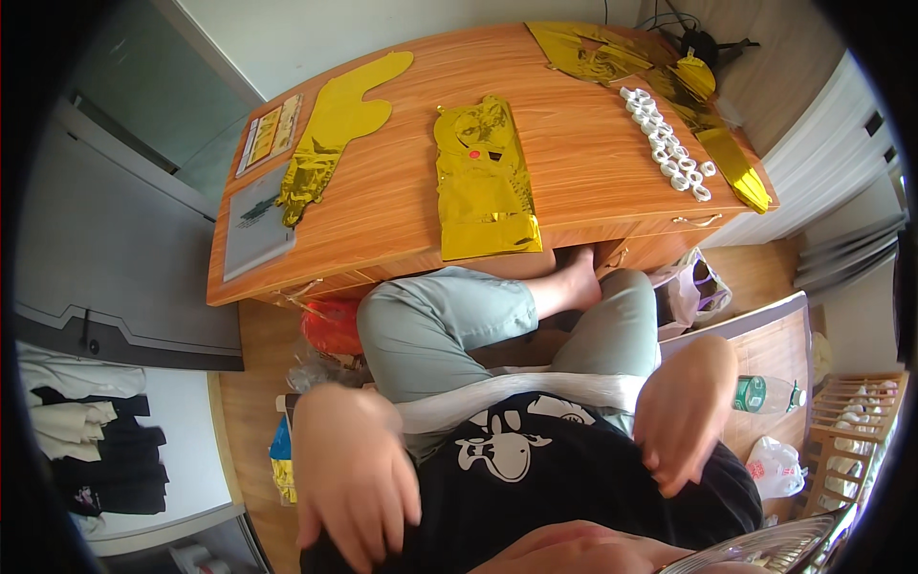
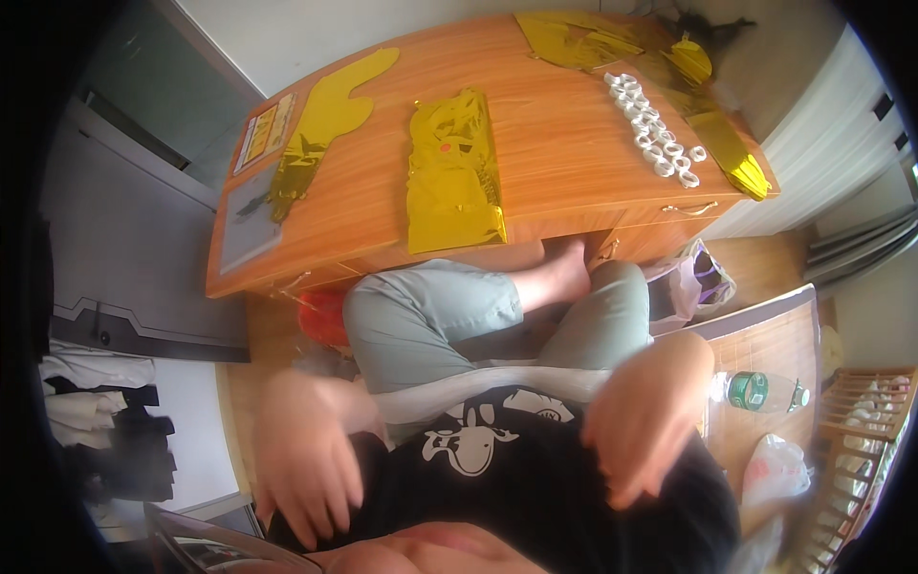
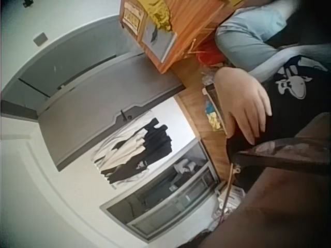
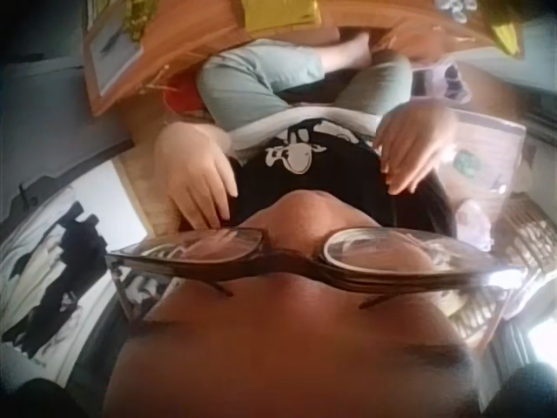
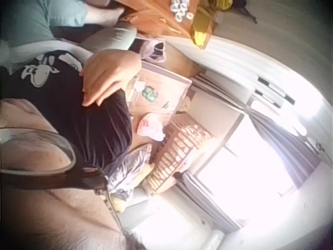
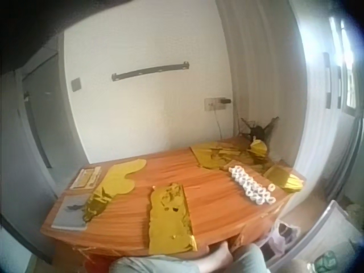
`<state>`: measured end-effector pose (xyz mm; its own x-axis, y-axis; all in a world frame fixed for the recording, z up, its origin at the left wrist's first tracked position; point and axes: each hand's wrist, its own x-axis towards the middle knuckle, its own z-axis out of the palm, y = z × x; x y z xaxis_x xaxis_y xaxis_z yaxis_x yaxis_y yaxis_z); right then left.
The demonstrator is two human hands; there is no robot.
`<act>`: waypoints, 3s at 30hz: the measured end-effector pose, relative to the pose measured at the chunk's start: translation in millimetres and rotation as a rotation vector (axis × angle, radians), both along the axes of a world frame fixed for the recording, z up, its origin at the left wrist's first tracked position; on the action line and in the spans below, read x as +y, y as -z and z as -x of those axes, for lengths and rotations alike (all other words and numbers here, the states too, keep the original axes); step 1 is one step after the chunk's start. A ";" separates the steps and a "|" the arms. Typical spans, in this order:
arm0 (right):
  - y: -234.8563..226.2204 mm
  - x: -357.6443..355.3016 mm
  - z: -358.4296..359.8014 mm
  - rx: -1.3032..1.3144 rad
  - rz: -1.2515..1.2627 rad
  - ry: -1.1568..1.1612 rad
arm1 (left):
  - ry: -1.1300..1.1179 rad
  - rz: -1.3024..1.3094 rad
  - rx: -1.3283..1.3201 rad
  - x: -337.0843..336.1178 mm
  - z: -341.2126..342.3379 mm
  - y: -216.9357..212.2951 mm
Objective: The person folds a gold foil balloon into a small rectangle by hand, places it onto a piece of cardboard, and presses it flat.
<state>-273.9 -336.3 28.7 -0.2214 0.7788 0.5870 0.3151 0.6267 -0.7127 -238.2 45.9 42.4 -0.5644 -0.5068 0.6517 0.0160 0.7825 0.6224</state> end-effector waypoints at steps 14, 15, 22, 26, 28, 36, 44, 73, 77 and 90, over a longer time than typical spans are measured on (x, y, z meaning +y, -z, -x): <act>87.3 -3.6 -91.6 -0.030 0.195 1.660 | -1.800 -0.229 0.318 31.3 -110.7 97.9; 77.9 1.9 -96.6 -0.027 0.198 1.660 | -1.922 -0.222 0.018 25.0 -116.3 91.7; 65.0 48.5 -119.3 -0.623 0.473 1.672 | -1.862 -0.481 -0.801 -8.1 -127.9 70.4; 68.0 57.2 -129.0 -0.637 0.465 1.714 | -1.823 -0.560 -0.792 -12.6 -135.1 82.9; 69.0 58.1 -132.1 -0.642 0.484 1.704 | -1.859 -0.545 -0.812 -15.2 -134.9 85.6; 74.7 59.3 -138.6 -0.644 0.510 1.669 | -1.844 -0.496 -0.822 -14.5 -135.6 88.4; 83.4 60.6 -138.5 -0.739 0.573 1.582 | -1.808 -0.399 -0.866 -15.3 -138.0 87.6; 78.0 60.3 -147.3 -0.708 0.319 1.486 | -1.776 -0.340 -0.617 -15.0 -141.1 83.0; 81.3 61.4 -151.3 -0.488 0.345 1.581 | -1.791 -0.311 -0.609 -15.0 -146.3 85.3; 55.6 87.8 -191.2 0.219 0.597 1.837 | -2.008 -0.509 0.186 -33.9 -162.6 87.7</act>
